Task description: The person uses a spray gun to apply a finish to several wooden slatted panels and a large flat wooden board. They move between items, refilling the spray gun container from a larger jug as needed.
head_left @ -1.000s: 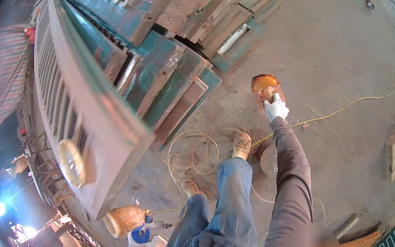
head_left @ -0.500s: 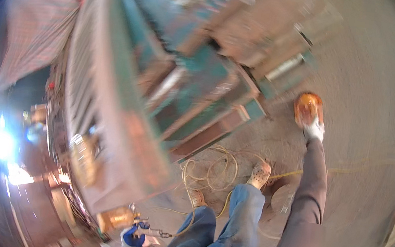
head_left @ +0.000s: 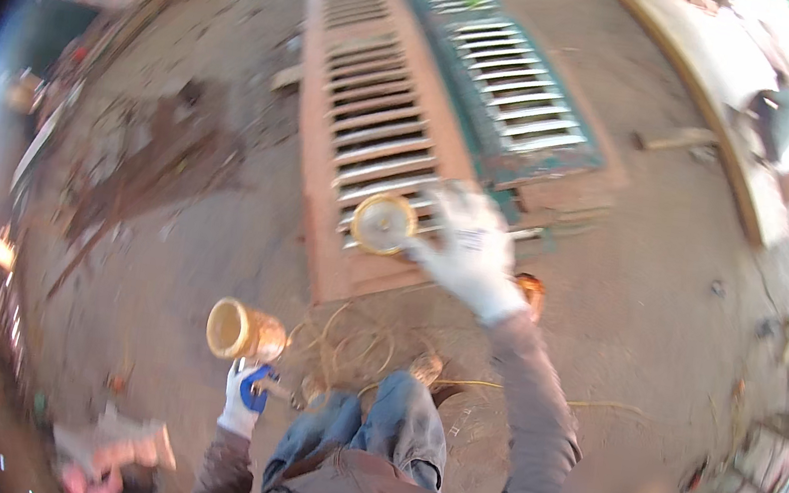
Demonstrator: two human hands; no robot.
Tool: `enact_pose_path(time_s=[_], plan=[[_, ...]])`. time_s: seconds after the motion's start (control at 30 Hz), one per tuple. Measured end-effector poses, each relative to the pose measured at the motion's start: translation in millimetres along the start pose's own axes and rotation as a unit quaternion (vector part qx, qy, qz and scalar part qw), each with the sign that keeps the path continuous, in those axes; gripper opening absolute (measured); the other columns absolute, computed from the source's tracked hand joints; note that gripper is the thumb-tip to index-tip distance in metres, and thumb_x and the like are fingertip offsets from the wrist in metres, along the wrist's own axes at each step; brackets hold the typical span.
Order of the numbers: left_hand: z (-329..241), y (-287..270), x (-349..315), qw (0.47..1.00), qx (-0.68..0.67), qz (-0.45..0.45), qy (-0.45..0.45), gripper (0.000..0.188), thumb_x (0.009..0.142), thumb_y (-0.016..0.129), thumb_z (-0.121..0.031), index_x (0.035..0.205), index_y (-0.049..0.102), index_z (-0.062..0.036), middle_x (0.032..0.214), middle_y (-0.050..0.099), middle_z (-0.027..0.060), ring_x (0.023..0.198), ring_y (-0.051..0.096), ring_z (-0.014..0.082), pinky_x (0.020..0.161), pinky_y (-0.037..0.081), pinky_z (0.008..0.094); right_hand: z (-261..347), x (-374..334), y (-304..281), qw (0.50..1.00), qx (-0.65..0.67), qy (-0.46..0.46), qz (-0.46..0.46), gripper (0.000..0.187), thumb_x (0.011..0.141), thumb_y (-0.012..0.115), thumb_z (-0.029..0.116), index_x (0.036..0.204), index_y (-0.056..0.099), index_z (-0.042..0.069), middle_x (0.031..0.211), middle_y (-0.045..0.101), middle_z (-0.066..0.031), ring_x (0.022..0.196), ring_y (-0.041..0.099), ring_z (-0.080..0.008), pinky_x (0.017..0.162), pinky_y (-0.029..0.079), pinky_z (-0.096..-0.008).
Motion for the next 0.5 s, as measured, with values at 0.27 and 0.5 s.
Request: enact_pose_path(time_s=[0.27, 0.5], plan=[[21, 29, 38, 0.988, -0.157, -0.014, 0.004, 0.049, 0.079, 0.062, 0.005, 0.127, 0.062, -0.005, 0.101, 0.063, 0.0006, 0.087, 0.061, 0.0115, 0.072, 0.05, 0.0265, -8, -14, 54, 0.957, -0.238, 0.069, 0.152, 0.083, 0.086, 0.059, 0.07, 0.147, 0.05, 0.014, 0.135, 0.049, -0.0265, 0.123, 0.05, -0.0424, 0.101, 0.043, -0.0524], [-52, -4, 9, 0.983, -0.181, -0.024, 0.034, 0.069, 0.083, 0.06, 0.006, 0.15, 0.047, 0.0004, 0.14, 0.059, 0.006, 0.115, 0.06, 0.014, 0.088, 0.05, 0.0247, 71, 13, 47, 0.997, -0.044, 0.059, 0.038, 0.109, 0.08, 0.073, 0.065, 0.16, 0.027, 0.007, 0.145, 0.046, -0.0306, 0.132, 0.045, -0.0491, 0.114, 0.036, -0.0511]])
Point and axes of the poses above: each hand's wrist, its own x-axis towards the middle knuckle, its own y-axis out of the palm, z = x × y, the point moved 5 cm from there along x, towards the middle knuckle
